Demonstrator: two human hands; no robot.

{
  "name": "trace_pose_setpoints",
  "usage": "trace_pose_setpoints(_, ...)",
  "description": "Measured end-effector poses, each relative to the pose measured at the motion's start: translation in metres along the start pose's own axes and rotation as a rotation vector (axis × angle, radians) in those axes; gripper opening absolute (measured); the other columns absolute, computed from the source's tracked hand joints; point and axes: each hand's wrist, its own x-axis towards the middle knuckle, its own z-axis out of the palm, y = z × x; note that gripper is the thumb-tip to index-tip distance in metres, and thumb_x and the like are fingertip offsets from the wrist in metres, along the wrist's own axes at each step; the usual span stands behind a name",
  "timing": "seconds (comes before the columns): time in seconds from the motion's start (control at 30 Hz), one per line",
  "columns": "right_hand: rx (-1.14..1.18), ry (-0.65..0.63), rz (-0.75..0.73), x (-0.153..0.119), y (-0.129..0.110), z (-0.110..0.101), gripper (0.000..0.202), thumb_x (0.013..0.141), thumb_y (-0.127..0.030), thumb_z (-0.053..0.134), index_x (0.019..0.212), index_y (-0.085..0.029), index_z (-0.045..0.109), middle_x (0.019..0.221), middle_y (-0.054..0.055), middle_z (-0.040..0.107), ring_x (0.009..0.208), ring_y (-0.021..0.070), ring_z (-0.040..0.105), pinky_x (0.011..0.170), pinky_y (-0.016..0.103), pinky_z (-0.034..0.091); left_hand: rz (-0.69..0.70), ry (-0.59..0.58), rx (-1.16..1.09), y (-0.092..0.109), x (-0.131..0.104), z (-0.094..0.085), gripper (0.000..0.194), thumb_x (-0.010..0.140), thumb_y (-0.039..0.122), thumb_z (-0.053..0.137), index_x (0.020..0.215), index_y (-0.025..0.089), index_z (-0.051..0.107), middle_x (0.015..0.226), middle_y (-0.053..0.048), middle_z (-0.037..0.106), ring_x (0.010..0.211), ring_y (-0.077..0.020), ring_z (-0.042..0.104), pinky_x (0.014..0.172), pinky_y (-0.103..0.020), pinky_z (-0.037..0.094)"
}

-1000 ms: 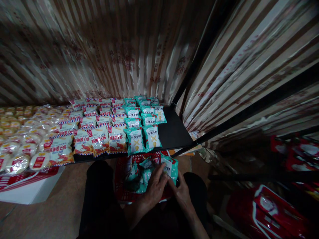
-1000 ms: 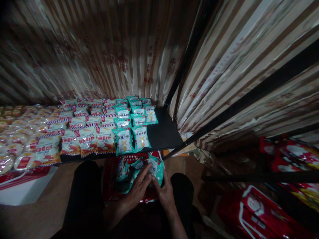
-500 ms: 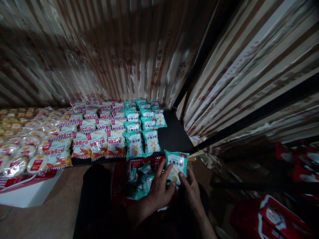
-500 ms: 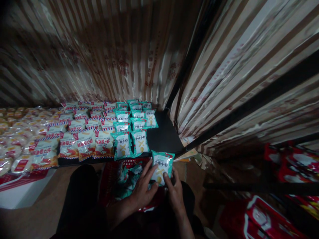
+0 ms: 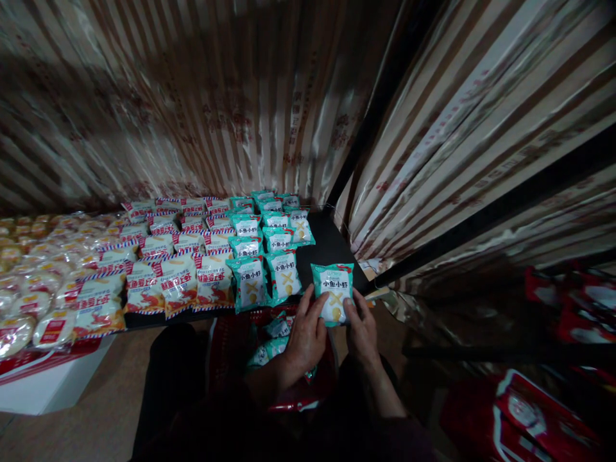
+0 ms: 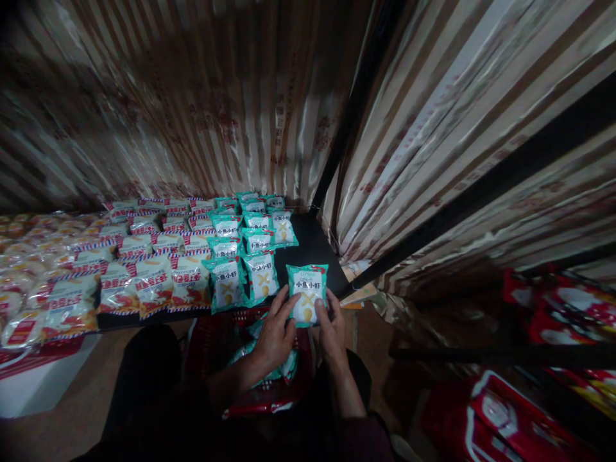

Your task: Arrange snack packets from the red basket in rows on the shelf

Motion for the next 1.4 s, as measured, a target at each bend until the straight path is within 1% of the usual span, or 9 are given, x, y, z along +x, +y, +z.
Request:
trace_pose_setpoints(0.1,-0.005,0.009,-0.030,0.007,-0.002,0.004,0.066,0.070,-0.057,0.066,0.122,-0.018,0.059,0.105,0.010,0.070,0.089,0.0248,0.065,0.072,0.034,0.055,0.007,0.021,-0.023,0.002,0.005,0.002,0.055,0.082,0.010,0.044,0.135,0.025,0.049,0.155,-0.004,0.027,0.142,-0.0224,0.027,0.118,-0.041,0.023)
trace_pose_setpoints(0.3,0.048,0.044,-0.056,0.026,-0.003,0.013,0.064,0.069,-0.058,0.067,0.118,-0.019,0.060,0.107,0.009,0.069,0.089,0.0237,0.065,0.073,0.035,0.055,0.016,0.048,-0.013,0.010,0.025,0.008,0.057,0.080,0.010,0.045,0.136,0.022,0.049,0.155,-0.005,0.026,0.142,-0.0243,0.026,0.119,-0.040,0.021)
trace_pose_setpoints(0.5,0.052,-0.014,-0.064,0.056,-0.008,0.024,0.063,0.069,-0.058,0.068,0.118,-0.019,0.060,0.110,0.008,0.068,0.092,0.0242,0.064,0.079,0.037,0.054,-0.010,0.087,0.087,0.013,0.052,0.014,0.060,0.078,0.010,0.046,0.138,0.014,0.046,0.155,-0.011,0.025,0.141,-0.0273,0.028,0.118,-0.041,0.024)
trace_pose_setpoints(0.63,0.046,-0.075,-0.068,0.078,-0.006,0.032,0.064,0.072,-0.057,0.067,0.123,-0.019,0.058,0.114,0.008,0.067,0.095,0.0241,0.064,0.083,0.037,0.053,-0.043,0.132,0.076,0.017,0.070,0.016,0.063,0.075,0.009,0.049,0.138,0.013,0.046,0.155,-0.012,0.026,0.142,-0.0278,0.026,0.118,-0.040,0.022)
trace_pose_setpoints(0.77,-0.005,-0.106,-0.118,0.096,-0.008,0.042,0.066,0.073,-0.058,0.065,0.125,-0.019,0.058,0.113,0.009,0.068,0.097,0.0252,0.063,0.083,0.038,0.053,-0.088,0.173,0.032,0.021,0.087,0.017,0.066,0.070,0.009,0.053,0.136,0.013,0.047,0.155,-0.012,0.026,0.143,-0.0297,0.023,0.119,-0.040,0.019)
trace_pose_setpoints(0.9,-0.072,-0.103,-0.186,0.106,-0.014,0.052,0.067,0.074,-0.061,0.062,0.123,-0.016,0.059,0.111,0.011,0.068,0.100,0.0262,0.062,0.086,0.039,0.051,-0.133,0.197,0.043,0.023,0.101,0.018,0.068,0.069,0.008,0.054,0.137,0.012,0.045,0.155,-0.013,0.024,0.144,-0.0304,0.021,0.119,-0.040,0.018)
trace_pose_setpoints(1.1,-0.122,-0.158,-0.272,0.119,-0.016,0.064,0.067,0.076,-0.062,0.058,0.123,-0.014,0.058,0.111,0.012,0.069,0.100,0.0261,0.063,0.090,0.040,0.050,-0.228,0.169,0.211,0.031,0.117,0.018,0.069,0.074,0.013,0.053,0.140,0.006,0.037,0.156,-0.018,0.018,0.145,-0.0282,0.017,0.119,-0.037,0.018)
trace_pose_setpoints(1.23,-0.114,-0.184,-0.262,0.128,-0.012,0.072,0.067,0.076,-0.062,0.058,0.124,-0.014,0.058,0.112,0.013,0.069,0.102,0.0266,0.063,0.090,0.040,0.050,-0.275,0.173,0.221,0.035,0.126,0.015,0.069,0.076,0.015,0.053,0.141,0.004,0.035,0.156,-0.020,0.017,0.145,-0.0298,0.017,0.119,-0.037,0.017)
trace_pose_setpoints(1.4,-0.093,-0.185,-0.251,0.134,-0.005,0.077,0.065,0.076,-0.060,0.058,0.123,-0.015,0.057,0.115,0.013,0.067,0.103,0.0276,0.063,0.092,0.042,0.049,-0.293,0.151,0.235,0.031,0.134,0.014,0.070,0.076,0.013,0.052,0.141,-0.001,0.032,0.155,-0.024,0.017,0.144,-0.0311,0.019,0.119,-0.036,0.018)
